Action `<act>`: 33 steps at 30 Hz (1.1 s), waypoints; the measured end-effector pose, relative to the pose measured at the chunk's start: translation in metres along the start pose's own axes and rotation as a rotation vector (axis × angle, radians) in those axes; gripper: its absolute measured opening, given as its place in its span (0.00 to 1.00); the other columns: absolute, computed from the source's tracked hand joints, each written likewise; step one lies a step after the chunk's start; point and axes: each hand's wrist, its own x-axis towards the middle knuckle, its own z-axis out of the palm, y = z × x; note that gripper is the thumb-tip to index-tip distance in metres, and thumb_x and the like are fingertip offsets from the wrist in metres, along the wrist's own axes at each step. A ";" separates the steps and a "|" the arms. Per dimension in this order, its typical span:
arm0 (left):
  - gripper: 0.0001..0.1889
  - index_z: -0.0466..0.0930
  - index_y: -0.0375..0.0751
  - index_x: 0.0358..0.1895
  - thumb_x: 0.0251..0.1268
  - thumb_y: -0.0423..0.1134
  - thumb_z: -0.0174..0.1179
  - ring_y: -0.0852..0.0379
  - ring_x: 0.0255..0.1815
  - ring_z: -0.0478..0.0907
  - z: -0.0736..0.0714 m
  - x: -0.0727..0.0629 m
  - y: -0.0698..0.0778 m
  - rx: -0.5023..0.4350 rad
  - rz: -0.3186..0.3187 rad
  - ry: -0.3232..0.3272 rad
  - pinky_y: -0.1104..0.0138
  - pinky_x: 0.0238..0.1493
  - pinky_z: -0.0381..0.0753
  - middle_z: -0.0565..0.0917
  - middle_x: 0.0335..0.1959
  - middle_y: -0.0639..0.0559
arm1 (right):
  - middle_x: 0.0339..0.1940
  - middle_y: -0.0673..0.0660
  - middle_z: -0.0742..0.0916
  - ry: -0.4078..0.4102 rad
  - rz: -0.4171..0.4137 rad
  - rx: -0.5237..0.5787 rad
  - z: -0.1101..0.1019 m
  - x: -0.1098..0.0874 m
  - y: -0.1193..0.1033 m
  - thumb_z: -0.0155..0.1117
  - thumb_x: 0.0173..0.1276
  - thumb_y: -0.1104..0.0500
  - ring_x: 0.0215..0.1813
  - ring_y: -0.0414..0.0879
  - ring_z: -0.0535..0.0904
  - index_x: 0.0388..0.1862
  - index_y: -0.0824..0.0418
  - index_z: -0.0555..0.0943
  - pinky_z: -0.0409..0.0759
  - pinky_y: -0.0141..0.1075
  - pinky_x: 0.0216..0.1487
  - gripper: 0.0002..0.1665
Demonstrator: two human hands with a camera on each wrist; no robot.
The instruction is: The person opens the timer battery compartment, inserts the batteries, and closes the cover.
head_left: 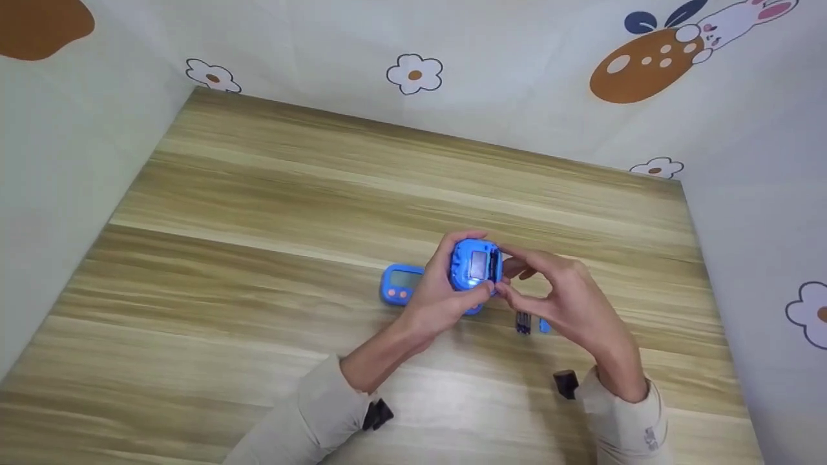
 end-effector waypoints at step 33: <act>0.40 0.55 0.46 0.71 0.58 0.13 0.55 0.31 0.60 0.72 -0.002 -0.007 0.005 -0.258 -0.119 -0.118 0.48 0.56 0.77 0.62 0.68 0.43 | 0.50 0.50 0.81 -0.248 0.332 -0.309 -0.008 -0.075 0.083 0.80 0.52 0.48 0.54 0.47 0.76 0.58 0.56 0.81 0.78 0.49 0.54 0.34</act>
